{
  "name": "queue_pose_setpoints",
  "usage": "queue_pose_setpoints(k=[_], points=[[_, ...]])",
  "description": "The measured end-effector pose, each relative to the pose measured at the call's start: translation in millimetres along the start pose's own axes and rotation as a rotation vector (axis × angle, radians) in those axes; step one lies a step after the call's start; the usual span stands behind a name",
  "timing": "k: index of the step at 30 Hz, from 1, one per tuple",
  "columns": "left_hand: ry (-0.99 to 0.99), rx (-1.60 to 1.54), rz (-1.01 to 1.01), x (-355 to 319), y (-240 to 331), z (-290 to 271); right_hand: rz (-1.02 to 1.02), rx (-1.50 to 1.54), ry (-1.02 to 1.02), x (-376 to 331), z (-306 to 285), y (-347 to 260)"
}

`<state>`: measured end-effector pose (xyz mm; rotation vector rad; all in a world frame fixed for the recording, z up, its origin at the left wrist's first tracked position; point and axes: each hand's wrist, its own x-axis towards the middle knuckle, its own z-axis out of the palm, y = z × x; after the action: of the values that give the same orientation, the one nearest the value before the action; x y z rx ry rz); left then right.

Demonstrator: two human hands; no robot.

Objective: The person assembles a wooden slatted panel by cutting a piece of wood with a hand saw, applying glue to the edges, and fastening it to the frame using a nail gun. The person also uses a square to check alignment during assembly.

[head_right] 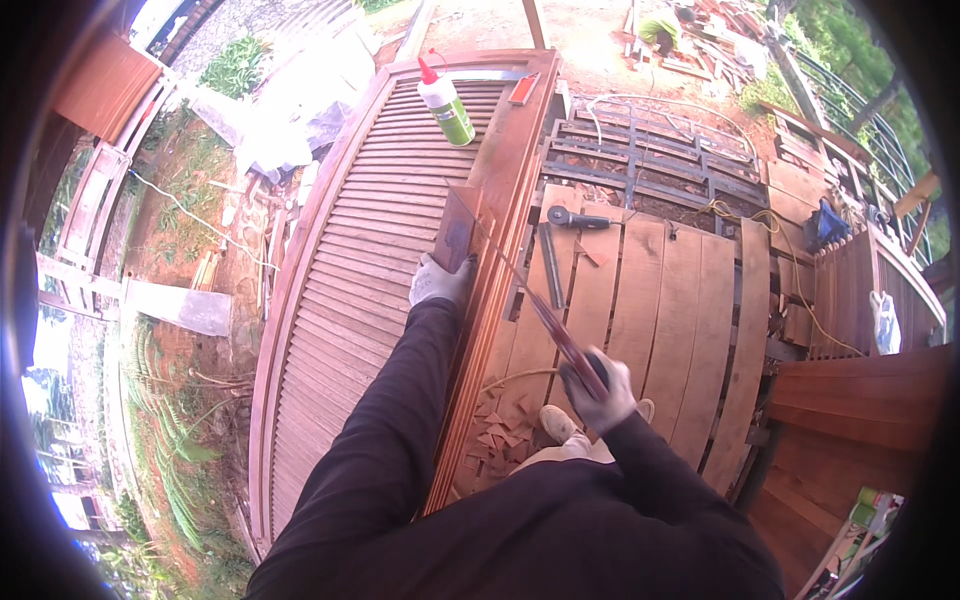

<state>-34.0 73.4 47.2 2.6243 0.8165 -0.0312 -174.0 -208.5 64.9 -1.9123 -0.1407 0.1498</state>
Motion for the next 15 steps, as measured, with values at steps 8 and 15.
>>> queue_pose_setpoints(k=[8, 15], points=[[0.000, 0.002, 0.048, 5, 14, 1, -0.126, 0.094, 0.077, 105, 37, -22], [0.014, -0.030, 0.029, 9, -5, 8, -0.058, 0.012, 0.050, -12, -7, 3]])
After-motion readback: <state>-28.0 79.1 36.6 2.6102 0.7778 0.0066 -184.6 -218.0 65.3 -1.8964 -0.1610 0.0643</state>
